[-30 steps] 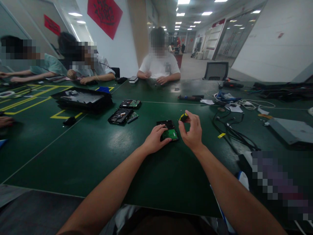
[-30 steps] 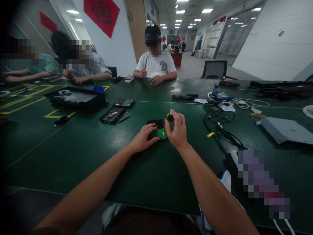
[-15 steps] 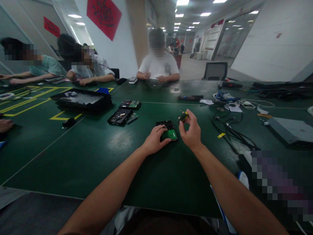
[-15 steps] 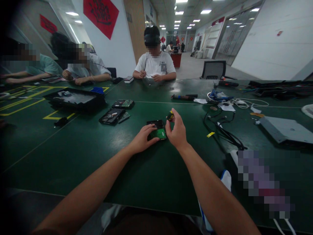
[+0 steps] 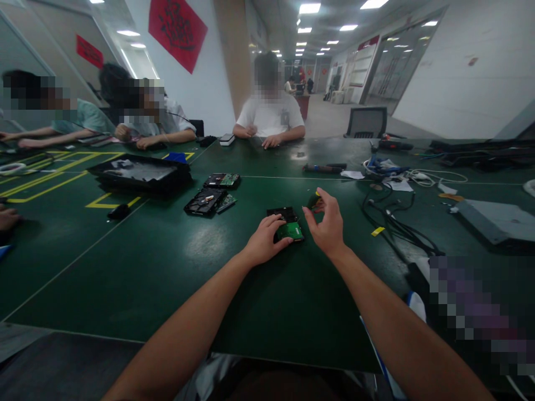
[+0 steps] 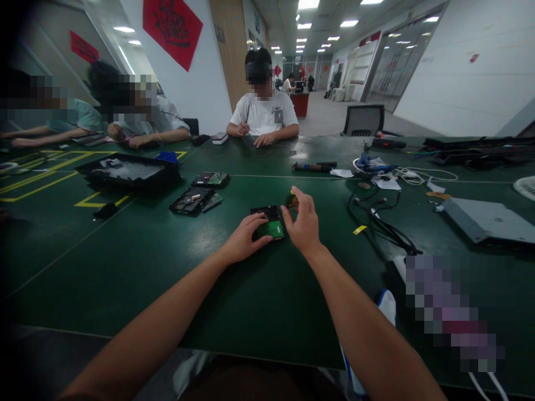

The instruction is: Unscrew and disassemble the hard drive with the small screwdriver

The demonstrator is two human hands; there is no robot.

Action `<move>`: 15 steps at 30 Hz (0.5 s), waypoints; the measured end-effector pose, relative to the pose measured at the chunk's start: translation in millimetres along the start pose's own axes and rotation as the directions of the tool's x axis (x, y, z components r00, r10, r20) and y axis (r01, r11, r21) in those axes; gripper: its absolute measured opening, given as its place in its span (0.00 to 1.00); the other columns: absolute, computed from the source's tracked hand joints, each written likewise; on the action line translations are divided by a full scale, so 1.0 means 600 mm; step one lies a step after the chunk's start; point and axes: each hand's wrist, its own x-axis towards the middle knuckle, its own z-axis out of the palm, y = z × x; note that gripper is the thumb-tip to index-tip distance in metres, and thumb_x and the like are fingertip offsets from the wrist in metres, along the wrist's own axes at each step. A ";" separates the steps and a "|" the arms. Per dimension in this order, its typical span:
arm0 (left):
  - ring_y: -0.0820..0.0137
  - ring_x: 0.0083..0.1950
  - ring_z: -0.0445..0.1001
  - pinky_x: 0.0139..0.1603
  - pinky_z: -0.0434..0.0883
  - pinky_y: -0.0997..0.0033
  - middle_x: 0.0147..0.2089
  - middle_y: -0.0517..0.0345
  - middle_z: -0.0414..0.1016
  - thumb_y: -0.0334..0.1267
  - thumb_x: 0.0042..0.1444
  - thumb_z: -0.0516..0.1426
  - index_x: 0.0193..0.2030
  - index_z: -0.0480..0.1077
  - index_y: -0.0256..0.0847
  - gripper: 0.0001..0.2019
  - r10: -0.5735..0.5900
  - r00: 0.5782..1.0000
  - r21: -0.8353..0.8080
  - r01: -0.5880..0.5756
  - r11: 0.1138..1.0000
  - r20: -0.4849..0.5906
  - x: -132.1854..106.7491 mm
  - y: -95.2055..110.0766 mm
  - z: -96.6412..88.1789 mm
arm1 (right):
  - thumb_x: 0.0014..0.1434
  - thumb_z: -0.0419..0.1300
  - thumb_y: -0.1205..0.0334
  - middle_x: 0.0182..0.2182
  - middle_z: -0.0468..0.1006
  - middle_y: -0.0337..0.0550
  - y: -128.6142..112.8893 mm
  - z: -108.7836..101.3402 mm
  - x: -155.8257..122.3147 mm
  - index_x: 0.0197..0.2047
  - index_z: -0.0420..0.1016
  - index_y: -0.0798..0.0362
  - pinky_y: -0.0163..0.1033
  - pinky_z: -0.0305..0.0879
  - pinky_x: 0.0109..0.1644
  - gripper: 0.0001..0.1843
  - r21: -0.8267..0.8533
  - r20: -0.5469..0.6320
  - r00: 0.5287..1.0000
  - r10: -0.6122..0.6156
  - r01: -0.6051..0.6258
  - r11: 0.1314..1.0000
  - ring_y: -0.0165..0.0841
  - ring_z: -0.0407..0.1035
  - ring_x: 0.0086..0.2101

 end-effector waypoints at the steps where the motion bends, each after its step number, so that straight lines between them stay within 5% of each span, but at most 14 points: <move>1: 0.52 0.75 0.58 0.75 0.59 0.45 0.73 0.43 0.62 0.55 0.62 0.61 0.66 0.68 0.41 0.30 0.001 1.000 0.000 -0.001 1.000 0.000 0.000 0.000 0.000 | 0.67 0.60 0.59 0.60 0.70 0.54 0.001 0.001 0.000 0.73 0.54 0.45 0.54 0.78 0.53 0.34 -0.001 -0.006 1.000 -0.006 0.006 1.000 0.44 0.74 0.49; 15: 0.53 0.75 0.58 0.75 0.58 0.47 0.73 0.43 0.63 0.55 0.62 0.61 0.66 0.68 0.40 0.30 -0.002 1.000 0.013 0.002 1.000 -0.003 0.000 0.000 0.000 | 0.68 0.58 0.61 0.60 0.71 0.53 0.007 0.004 0.000 0.75 0.51 0.44 0.55 0.79 0.52 0.36 0.011 -0.022 0.998 -0.057 0.057 0.998 0.42 0.76 0.45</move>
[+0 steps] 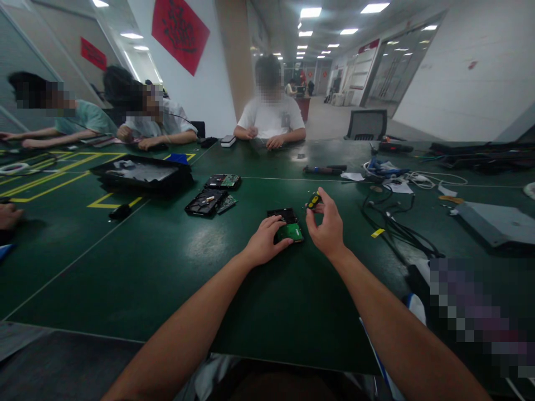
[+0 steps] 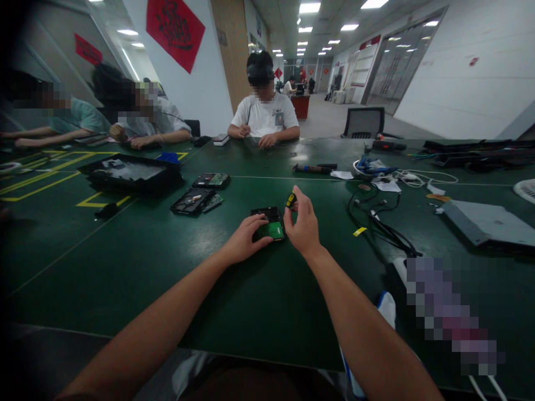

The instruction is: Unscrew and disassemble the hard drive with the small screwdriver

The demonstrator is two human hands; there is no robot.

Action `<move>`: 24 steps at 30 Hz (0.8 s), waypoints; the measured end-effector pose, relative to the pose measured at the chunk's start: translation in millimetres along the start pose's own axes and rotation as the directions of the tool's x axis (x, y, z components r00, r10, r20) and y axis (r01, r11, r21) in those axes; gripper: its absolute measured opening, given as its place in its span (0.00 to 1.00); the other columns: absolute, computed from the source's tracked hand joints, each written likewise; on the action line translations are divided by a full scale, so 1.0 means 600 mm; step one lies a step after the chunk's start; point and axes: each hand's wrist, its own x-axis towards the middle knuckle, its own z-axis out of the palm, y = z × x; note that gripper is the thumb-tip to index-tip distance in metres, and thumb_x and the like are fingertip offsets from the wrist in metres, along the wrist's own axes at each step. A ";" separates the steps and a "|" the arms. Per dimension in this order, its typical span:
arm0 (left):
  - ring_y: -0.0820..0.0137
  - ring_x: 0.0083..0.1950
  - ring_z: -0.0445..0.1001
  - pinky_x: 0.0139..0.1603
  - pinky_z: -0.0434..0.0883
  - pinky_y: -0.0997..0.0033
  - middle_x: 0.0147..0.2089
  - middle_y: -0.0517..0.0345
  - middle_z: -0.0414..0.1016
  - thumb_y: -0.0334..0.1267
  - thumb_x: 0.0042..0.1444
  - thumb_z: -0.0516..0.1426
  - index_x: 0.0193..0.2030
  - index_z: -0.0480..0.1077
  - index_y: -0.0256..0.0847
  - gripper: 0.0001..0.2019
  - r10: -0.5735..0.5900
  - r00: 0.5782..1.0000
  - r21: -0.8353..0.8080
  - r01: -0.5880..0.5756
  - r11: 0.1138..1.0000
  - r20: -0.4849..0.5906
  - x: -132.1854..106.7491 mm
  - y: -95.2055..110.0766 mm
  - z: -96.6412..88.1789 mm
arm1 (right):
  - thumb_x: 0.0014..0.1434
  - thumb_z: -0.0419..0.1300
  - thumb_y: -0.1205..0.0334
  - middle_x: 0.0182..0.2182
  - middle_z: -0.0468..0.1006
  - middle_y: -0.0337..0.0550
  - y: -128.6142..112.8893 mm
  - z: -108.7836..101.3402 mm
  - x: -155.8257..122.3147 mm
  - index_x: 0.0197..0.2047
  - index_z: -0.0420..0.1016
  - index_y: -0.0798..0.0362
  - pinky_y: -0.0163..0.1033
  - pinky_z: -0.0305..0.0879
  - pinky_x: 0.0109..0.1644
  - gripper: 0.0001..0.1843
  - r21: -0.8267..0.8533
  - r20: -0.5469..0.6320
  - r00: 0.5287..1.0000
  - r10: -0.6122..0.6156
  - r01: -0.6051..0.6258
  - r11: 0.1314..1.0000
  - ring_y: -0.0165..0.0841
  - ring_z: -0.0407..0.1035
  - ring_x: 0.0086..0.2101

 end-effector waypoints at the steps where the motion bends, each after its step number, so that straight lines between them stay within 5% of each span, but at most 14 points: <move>1: 0.53 0.75 0.58 0.75 0.58 0.47 0.73 0.43 0.63 0.55 0.62 0.61 0.66 0.68 0.40 0.31 -0.002 1.000 0.002 0.002 1.000 0.002 0.000 0.000 0.000 | 0.68 0.58 0.61 0.60 0.71 0.54 0.000 0.000 0.000 0.75 0.51 0.44 0.55 0.80 0.51 0.36 0.002 -0.005 1.000 0.007 -0.007 1.000 0.41 0.76 0.44; 6: 0.52 0.75 0.58 0.75 0.58 0.46 0.73 0.44 0.62 0.55 0.62 0.61 0.66 0.68 0.41 0.30 -0.001 1.000 0.005 0.001 1.000 0.002 0.000 0.000 0.000 | 0.66 0.62 0.58 0.58 0.72 0.53 0.003 0.002 0.001 0.73 0.55 0.44 0.51 0.81 0.44 0.36 0.015 -0.040 0.998 0.049 -0.049 0.999 0.41 0.76 0.43; 12: 0.53 0.75 0.58 0.75 0.59 0.48 0.73 0.43 0.63 0.56 0.63 0.60 0.66 0.69 0.39 0.30 0.006 1.000 0.008 -0.006 1.000 0.001 -0.001 0.002 -0.001 | 0.67 0.60 0.61 0.57 0.73 0.53 0.000 0.003 -0.001 0.73 0.53 0.45 0.54 0.80 0.51 0.35 0.051 -0.035 0.998 0.046 -0.044 0.998 0.40 0.77 0.43; 24: 0.52 0.75 0.58 0.75 0.59 0.46 0.73 0.43 0.63 0.56 0.62 0.61 0.66 0.68 0.41 0.30 0.014 1.000 0.001 -0.014 1.000 -0.008 0.000 -0.004 0.003 | 0.66 0.60 0.60 0.57 0.70 0.54 0.000 0.004 0.000 0.73 0.53 0.45 0.54 0.81 0.46 0.35 0.027 -0.009 1.000 0.022 -0.022 0.999 0.42 0.74 0.43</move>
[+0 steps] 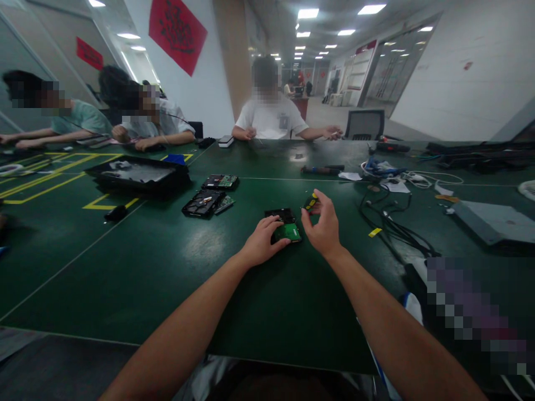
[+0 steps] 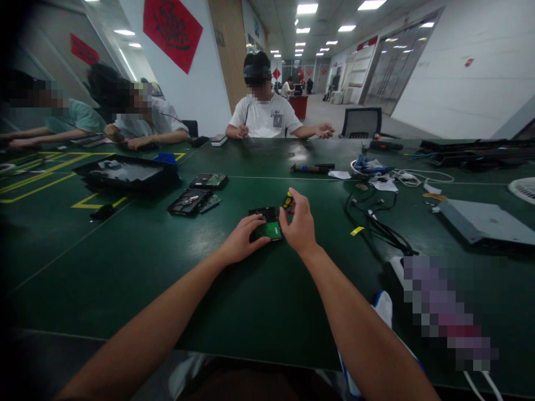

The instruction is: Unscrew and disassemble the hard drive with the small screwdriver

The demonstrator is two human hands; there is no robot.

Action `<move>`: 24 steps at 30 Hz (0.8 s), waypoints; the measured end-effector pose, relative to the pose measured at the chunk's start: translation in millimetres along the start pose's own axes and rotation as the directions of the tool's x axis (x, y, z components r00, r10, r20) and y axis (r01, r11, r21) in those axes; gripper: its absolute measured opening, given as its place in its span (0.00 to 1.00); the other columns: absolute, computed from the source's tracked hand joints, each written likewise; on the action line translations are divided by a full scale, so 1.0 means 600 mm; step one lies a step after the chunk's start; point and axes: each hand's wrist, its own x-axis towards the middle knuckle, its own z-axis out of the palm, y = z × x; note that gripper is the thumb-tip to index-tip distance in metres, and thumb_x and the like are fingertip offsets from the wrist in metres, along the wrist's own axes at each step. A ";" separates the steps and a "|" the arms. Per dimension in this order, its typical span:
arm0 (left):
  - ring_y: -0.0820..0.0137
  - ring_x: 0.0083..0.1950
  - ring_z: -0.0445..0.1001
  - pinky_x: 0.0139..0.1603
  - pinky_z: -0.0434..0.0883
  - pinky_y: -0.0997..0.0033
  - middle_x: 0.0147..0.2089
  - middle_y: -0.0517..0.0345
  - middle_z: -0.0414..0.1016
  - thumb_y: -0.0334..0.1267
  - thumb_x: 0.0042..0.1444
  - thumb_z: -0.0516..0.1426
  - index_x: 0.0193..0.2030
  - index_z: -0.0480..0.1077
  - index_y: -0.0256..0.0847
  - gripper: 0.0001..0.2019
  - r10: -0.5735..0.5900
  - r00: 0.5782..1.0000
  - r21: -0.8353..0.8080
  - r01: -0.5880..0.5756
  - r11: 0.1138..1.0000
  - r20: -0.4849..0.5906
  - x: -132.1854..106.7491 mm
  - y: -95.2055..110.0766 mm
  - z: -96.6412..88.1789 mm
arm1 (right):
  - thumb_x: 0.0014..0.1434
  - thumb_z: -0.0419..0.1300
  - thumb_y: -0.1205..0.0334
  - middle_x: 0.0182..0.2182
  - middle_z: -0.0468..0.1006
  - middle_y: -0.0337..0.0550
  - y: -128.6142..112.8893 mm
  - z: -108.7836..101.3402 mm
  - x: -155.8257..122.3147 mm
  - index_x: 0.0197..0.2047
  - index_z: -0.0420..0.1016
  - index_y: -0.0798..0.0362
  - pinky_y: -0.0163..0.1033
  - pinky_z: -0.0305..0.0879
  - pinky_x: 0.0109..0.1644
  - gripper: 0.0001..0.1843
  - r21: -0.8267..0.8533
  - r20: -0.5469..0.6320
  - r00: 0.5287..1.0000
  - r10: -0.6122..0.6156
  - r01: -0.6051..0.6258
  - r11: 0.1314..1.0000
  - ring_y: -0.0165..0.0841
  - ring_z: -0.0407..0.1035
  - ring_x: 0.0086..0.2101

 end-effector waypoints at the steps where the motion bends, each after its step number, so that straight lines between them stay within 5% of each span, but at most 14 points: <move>1: 0.52 0.75 0.58 0.75 0.59 0.46 0.73 0.43 0.63 0.56 0.62 0.61 0.66 0.68 0.42 0.30 -0.002 1.000 -0.001 0.002 1.000 0.000 0.000 0.001 -0.001 | 0.66 0.61 0.60 0.56 0.70 0.53 -0.002 -0.002 0.001 0.72 0.54 0.45 0.53 0.81 0.45 0.35 -0.012 0.002 1.000 0.002 -0.002 1.000 0.41 0.74 0.42; 10: 0.52 0.75 0.58 0.75 0.59 0.45 0.73 0.44 0.63 0.56 0.62 0.61 0.65 0.68 0.43 0.30 -0.025 1.000 -0.004 0.025 1.000 0.012 -0.001 0.008 -0.006 | 0.68 0.57 0.61 0.57 0.69 0.53 -0.008 -0.007 0.002 0.75 0.49 0.44 0.54 0.79 0.50 0.37 -0.010 0.029 1.000 0.008 -0.008 1.000 0.40 0.73 0.44; 24: 0.53 0.75 0.58 0.75 0.59 0.46 0.73 0.43 0.63 0.55 0.62 0.61 0.66 0.68 0.41 0.30 -0.013 1.000 -0.010 0.013 1.000 0.015 -0.001 0.008 -0.006 | 0.67 0.60 0.60 0.57 0.70 0.52 -0.006 -0.006 0.002 0.73 0.53 0.43 0.52 0.82 0.46 0.35 -0.026 0.002 1.000 0.010 -0.010 1.000 0.40 0.75 0.42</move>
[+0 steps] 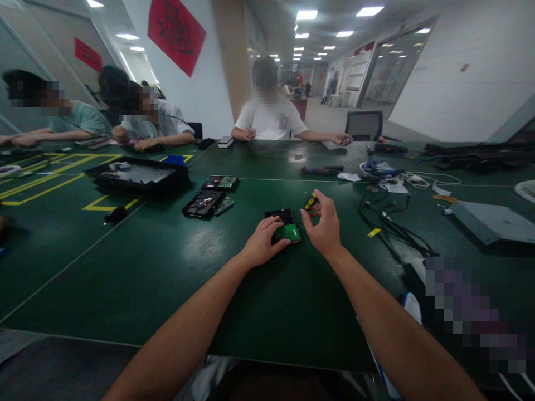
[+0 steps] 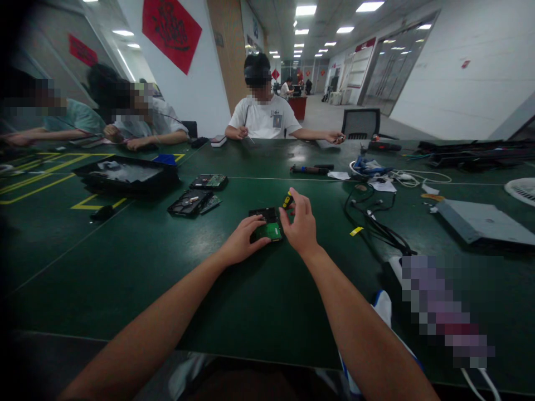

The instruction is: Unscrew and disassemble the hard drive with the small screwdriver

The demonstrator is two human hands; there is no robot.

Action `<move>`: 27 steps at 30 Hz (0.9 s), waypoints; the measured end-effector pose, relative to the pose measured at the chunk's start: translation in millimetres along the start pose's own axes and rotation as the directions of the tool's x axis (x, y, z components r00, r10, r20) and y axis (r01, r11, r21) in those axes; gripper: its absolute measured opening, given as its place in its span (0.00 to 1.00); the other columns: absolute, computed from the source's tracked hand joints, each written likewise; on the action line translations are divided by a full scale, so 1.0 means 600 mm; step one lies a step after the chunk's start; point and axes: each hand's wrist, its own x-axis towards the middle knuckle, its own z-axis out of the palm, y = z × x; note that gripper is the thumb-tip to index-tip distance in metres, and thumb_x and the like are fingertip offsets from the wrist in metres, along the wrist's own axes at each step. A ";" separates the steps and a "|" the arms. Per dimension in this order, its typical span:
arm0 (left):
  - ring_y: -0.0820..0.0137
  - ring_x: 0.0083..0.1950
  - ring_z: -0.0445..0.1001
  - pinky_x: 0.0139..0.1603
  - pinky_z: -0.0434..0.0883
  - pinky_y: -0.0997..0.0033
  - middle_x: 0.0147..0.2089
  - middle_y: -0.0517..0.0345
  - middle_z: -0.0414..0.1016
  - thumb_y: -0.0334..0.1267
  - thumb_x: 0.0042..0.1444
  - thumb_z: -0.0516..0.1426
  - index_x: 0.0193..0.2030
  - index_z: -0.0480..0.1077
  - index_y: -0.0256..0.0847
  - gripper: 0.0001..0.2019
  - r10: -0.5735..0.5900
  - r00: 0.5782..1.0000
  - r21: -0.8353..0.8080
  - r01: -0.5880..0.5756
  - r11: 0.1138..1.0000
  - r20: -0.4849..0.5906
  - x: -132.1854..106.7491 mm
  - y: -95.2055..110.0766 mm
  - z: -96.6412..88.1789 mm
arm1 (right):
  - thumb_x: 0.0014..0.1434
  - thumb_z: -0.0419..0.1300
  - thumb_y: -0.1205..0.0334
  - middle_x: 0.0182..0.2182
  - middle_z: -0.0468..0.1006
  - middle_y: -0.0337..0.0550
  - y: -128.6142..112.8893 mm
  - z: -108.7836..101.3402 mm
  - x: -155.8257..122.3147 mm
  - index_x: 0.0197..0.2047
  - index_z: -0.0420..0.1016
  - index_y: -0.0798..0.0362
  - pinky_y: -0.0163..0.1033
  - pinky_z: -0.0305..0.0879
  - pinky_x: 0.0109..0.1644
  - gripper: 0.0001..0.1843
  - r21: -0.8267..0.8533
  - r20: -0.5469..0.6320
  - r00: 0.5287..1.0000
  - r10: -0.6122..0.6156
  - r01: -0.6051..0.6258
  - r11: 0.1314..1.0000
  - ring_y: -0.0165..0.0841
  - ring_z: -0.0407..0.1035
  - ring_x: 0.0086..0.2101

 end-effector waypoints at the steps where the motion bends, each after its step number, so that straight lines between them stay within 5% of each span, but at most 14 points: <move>1: 0.53 0.75 0.58 0.75 0.58 0.46 0.73 0.43 0.63 0.55 0.62 0.61 0.66 0.68 0.41 0.30 0.002 1.000 0.000 -0.002 1.000 -0.001 0.000 -0.001 0.001 | 0.66 0.61 0.60 0.56 0.70 0.52 0.000 0.000 0.000 0.73 0.54 0.43 0.52 0.82 0.45 0.35 -0.003 -0.007 1.000 -0.002 0.002 1.000 0.40 0.75 0.42; 27: 0.54 0.75 0.58 0.75 0.59 0.47 0.73 0.44 0.62 0.54 0.62 0.61 0.65 0.68 0.41 0.29 -0.006 1.000 -0.023 0.006 1.000 -0.012 -0.001 0.000 -0.001 | 0.66 0.61 0.60 0.58 0.71 0.54 0.004 0.004 -0.001 0.73 0.55 0.45 0.54 0.81 0.48 0.35 -0.007 -0.019 1.000 -0.020 0.020 1.000 0.42 0.76 0.45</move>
